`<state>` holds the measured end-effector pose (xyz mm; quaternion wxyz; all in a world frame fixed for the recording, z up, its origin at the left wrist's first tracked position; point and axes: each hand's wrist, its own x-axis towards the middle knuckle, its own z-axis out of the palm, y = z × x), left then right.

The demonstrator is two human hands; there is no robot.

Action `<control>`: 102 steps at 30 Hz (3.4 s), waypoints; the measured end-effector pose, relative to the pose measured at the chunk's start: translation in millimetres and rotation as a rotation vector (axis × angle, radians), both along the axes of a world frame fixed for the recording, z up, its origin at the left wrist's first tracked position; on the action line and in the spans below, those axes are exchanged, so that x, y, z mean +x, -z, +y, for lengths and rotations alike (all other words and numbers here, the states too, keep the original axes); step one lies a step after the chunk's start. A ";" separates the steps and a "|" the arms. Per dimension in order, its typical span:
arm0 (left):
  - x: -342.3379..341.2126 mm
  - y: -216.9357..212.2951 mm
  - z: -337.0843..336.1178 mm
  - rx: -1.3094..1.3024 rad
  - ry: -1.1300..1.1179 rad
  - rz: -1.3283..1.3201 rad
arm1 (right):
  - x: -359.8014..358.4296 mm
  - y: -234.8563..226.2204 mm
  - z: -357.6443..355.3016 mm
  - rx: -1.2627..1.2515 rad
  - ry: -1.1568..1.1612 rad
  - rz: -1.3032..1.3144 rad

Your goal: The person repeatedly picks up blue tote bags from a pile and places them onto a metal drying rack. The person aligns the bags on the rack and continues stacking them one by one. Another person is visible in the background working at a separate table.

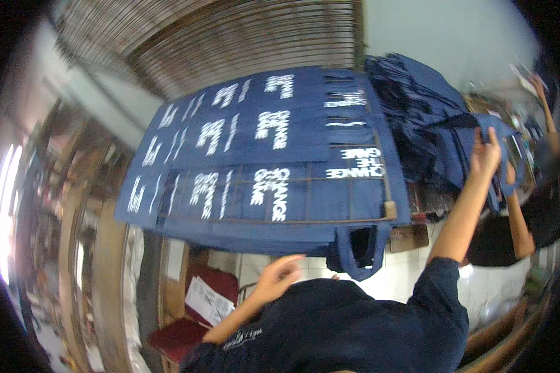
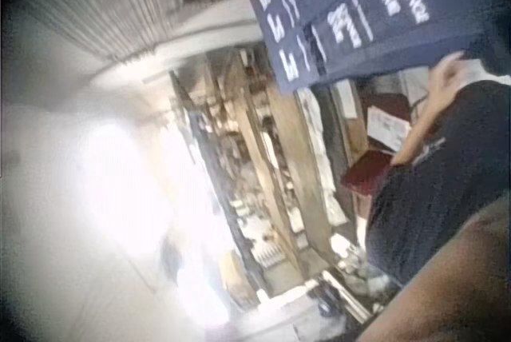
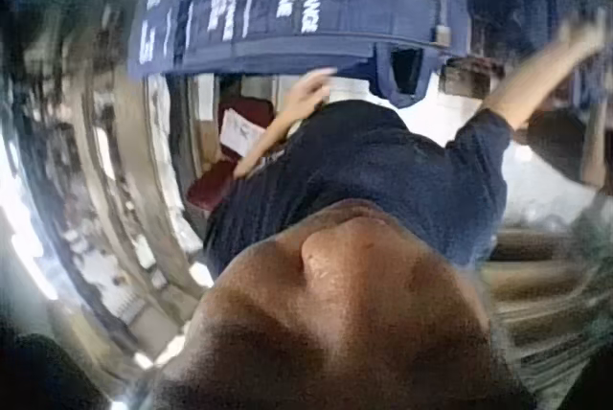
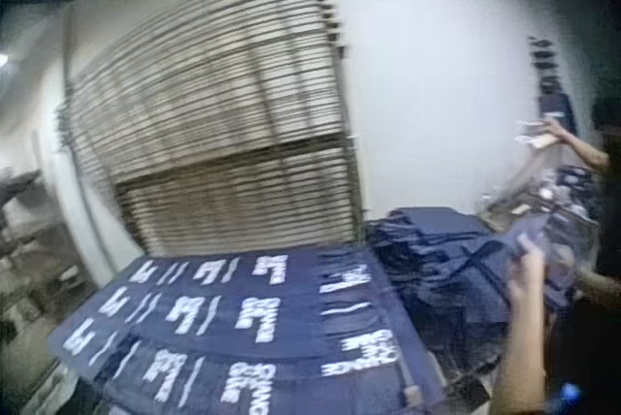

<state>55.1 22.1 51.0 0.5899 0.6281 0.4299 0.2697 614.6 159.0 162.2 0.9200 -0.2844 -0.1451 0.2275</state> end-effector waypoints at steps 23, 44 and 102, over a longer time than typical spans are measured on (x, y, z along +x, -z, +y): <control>-149.1 -47.3 44.7 -0.807 0.008 -1.391 | -444.5 -169.5 -23.7 0.109 -0.751 -0.820; -382.5 -40.2 123.4 0.443 -0.885 0.093 | -570.5 56.5 -14.3 -0.767 -0.818 -0.688; -369.4 -23.1 57.2 1.003 -0.627 0.275 | -518.5 80.2 -111.3 -0.704 -0.011 -0.177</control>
